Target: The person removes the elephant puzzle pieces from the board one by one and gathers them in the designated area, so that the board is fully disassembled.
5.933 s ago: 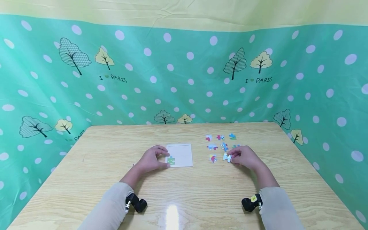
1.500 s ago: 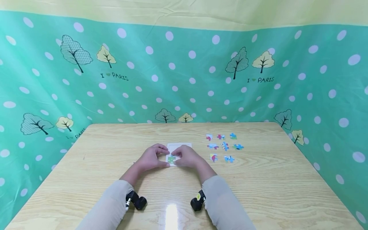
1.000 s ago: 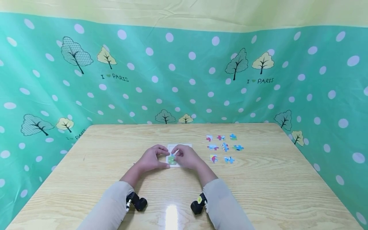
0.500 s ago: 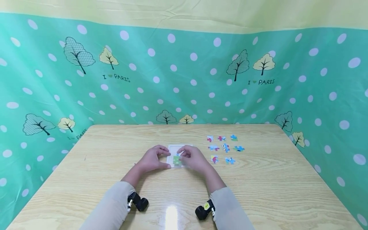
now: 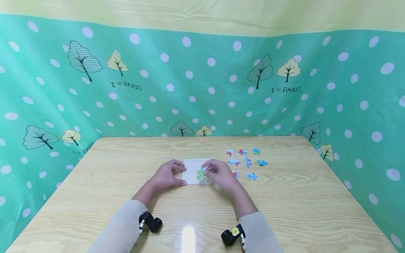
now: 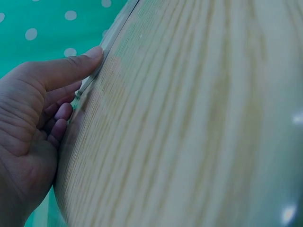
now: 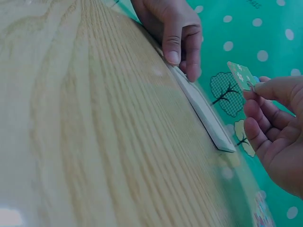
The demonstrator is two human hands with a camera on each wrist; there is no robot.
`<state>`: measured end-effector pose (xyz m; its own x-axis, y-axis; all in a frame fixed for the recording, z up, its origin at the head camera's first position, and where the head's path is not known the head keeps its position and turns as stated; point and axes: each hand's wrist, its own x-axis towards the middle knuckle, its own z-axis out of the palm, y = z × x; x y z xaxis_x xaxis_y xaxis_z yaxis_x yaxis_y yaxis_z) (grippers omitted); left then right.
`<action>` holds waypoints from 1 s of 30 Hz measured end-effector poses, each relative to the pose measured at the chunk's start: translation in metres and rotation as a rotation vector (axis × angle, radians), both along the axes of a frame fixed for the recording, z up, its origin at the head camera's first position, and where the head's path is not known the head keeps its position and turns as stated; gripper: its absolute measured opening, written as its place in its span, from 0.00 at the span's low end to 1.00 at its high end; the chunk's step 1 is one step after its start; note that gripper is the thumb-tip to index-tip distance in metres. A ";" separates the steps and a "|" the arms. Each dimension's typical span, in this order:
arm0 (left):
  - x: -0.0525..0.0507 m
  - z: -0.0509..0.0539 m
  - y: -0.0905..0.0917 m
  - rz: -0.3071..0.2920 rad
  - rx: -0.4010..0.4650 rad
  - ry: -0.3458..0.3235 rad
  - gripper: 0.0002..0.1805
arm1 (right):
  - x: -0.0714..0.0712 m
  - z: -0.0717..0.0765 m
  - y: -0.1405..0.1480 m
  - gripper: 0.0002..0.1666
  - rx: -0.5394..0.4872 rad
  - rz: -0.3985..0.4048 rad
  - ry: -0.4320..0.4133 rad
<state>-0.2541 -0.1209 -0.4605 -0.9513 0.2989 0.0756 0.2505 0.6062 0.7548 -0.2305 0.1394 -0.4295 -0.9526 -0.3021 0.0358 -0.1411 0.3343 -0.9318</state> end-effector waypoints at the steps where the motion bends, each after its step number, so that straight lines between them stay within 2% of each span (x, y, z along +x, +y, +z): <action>1: 0.000 0.000 0.000 0.000 0.003 -0.003 0.27 | 0.001 0.001 0.002 0.12 -0.004 -0.002 0.005; 13: -0.001 0.000 -0.001 -0.018 0.037 -0.003 0.27 | 0.012 0.009 0.034 0.11 -0.064 -0.039 0.010; 20: -0.001 0.001 0.000 -0.014 0.045 -0.006 0.27 | 0.019 0.016 0.059 0.12 -0.060 -0.053 0.048; 30: 0.000 0.001 0.000 -0.027 0.022 0.011 0.27 | 0.029 0.023 0.093 0.15 -0.043 -0.122 0.077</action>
